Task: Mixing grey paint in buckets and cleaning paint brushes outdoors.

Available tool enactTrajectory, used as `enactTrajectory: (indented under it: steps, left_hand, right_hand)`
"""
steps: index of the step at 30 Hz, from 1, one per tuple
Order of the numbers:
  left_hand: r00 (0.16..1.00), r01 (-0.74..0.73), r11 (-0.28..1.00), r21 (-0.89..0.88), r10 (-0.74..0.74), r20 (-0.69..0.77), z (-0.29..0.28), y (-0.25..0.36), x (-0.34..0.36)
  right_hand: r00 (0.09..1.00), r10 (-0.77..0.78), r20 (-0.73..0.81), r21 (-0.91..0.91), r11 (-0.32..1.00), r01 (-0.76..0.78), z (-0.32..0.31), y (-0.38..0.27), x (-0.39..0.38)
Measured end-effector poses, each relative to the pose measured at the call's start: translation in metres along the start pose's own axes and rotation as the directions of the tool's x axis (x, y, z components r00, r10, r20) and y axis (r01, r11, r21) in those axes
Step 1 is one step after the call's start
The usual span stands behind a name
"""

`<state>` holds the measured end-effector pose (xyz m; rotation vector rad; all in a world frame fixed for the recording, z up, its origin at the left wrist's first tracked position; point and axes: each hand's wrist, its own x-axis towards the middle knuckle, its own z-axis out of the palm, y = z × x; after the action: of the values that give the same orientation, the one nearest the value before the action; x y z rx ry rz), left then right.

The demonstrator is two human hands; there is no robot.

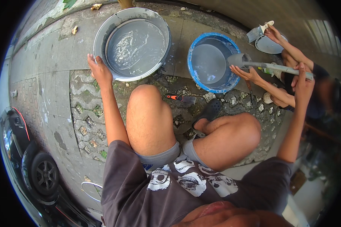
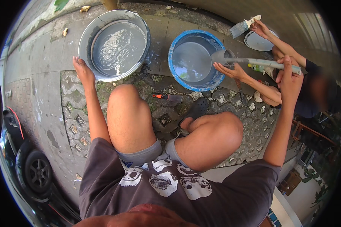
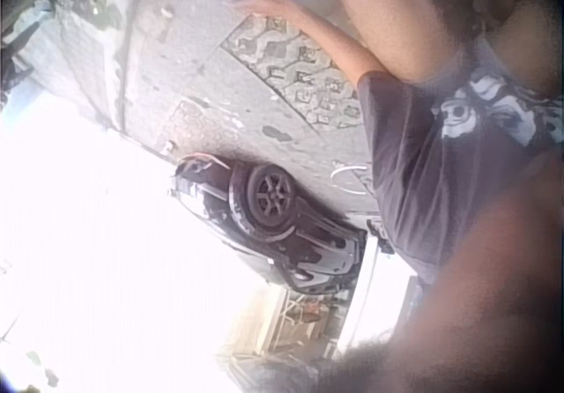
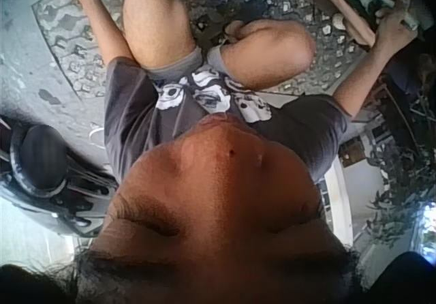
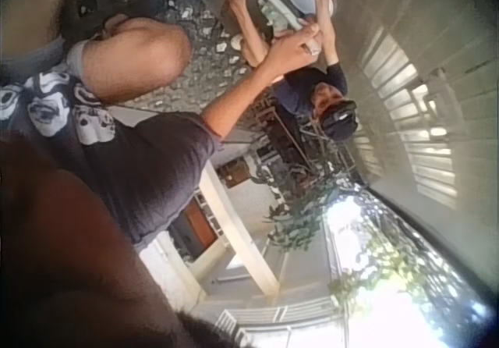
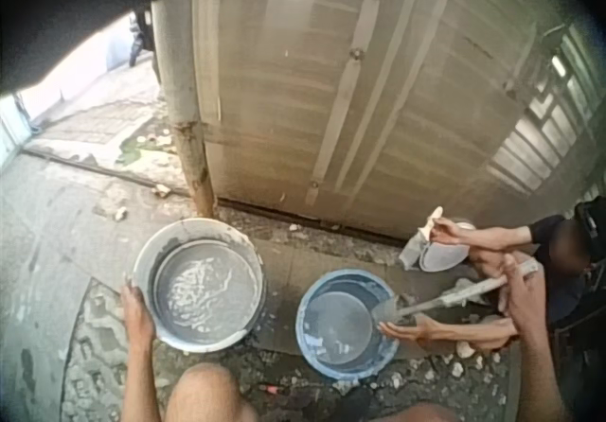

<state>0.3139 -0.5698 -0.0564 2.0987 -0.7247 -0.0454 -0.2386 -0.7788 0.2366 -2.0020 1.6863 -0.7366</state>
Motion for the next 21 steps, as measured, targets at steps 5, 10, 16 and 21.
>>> enactTrajectory:
  steps: [5, 10, 16, 21]
  left_hand:
    - [1.000, 0.006, 1.000, 0.002, -0.006, 0.003, 0.001, -0.001, 0.000]
    - [1.000, -0.001, 1.000, -0.011, 0.001, 0.009, 0.004, -0.001, 0.000]
    - [1.000, -0.006, 1.000, -0.013, 0.006, -0.004, -0.002, -0.002, 0.000]
    - [1.000, 0.001, 1.000, -0.021, 0.000, 0.005, 0.004, 0.002, -0.001]
  right_hand:
    - [1.000, 0.001, 0.013, -0.026, 1.000, 0.000, 0.002, 0.001, 0.002]
    - [0.998, 0.003, -0.056, 0.009, 1.000, -0.002, 0.002, -0.001, 0.001]
    - [0.999, 0.004, -0.054, 0.007, 1.000, -0.004, 0.006, 0.002, 0.003]
    - [0.996, 0.012, -0.094, 0.040, 0.999, -0.008, 0.004, 0.000, 0.002]
